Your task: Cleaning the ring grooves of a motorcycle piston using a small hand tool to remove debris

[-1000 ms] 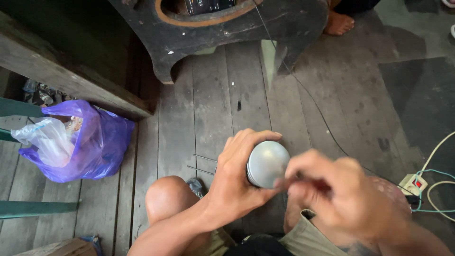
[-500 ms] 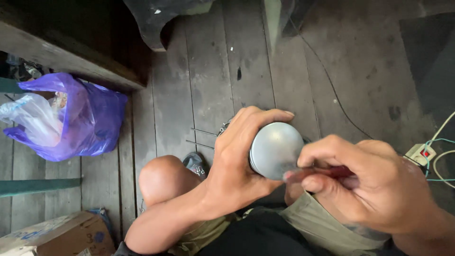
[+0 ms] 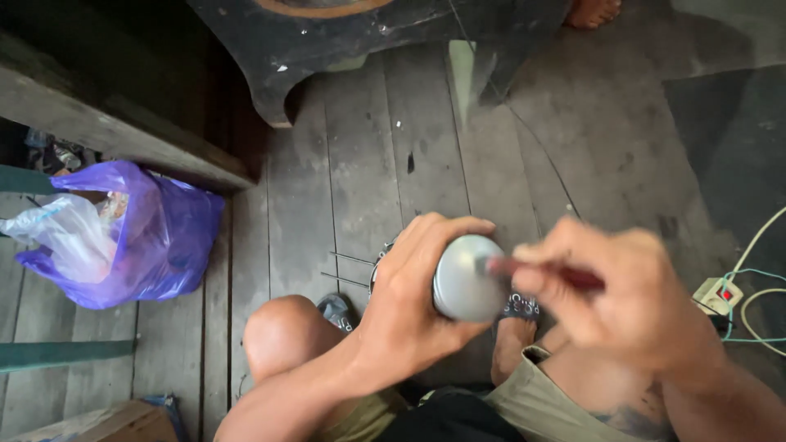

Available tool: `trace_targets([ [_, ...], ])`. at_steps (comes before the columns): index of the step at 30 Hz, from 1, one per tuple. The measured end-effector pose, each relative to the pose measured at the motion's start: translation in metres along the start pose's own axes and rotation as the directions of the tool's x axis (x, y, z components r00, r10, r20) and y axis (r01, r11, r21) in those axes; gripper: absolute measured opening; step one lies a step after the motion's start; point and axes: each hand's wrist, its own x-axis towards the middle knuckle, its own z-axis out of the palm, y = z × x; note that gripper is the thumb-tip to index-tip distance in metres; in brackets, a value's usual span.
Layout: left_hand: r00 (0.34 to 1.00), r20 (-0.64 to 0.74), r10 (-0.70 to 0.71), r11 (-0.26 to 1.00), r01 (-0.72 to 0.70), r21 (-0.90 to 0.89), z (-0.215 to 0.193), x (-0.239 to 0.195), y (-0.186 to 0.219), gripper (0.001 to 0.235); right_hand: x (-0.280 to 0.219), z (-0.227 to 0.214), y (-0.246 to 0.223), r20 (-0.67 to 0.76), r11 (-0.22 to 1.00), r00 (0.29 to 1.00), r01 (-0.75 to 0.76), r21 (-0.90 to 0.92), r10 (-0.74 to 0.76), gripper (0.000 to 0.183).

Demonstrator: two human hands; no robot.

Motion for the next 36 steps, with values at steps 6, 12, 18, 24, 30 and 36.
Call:
trace_targets([
  [6, 0.998, 0.034, -0.050, 0.999, 0.049, 0.011, 0.000, 0.000, -0.005, 0.058, -0.004, 0.011, -0.005, -0.034, 0.998, 0.999, 0.017, 0.068, -0.015, 0.012],
  [12, 0.998, 0.021, 0.059, 0.981, -0.062, 0.184, 0.004, -0.008, -0.005, 0.043, -0.013, 0.011, -0.022, 0.026, 0.997, 0.997, 0.077, -0.012, -0.076, 0.017],
  [18, 0.998, 0.068, 0.015, 0.984, -0.027, 0.177, 0.004, -0.007, -0.009, 0.062, -0.016, 0.018, -0.009, -0.021, 0.989, 0.991, 0.128, -0.080, -0.130, 0.017],
  [24, 0.998, 0.057, 0.035, 0.989, -0.043, 0.140, 0.003, -0.004, -0.006, 0.059, -0.008, 0.011, -0.004, -0.076, 0.971, 0.987, 0.122, -0.205, -0.140, 0.014],
  [30, 0.997, 0.064, 0.037, 0.990, -0.046, 0.131, 0.004, -0.003, -0.005, 0.062, -0.001, 0.004, -0.007, -0.129, 0.968, 0.984, 0.088, -0.236, -0.121, 0.015],
  [36, 0.996, 0.088, 0.011, 0.988, -0.024, 0.153, 0.005, -0.003, -0.005, 0.058, -0.005, 0.001, -0.005, -0.046, 0.975, 0.993, 0.098, -0.201, -0.110, 0.011],
])
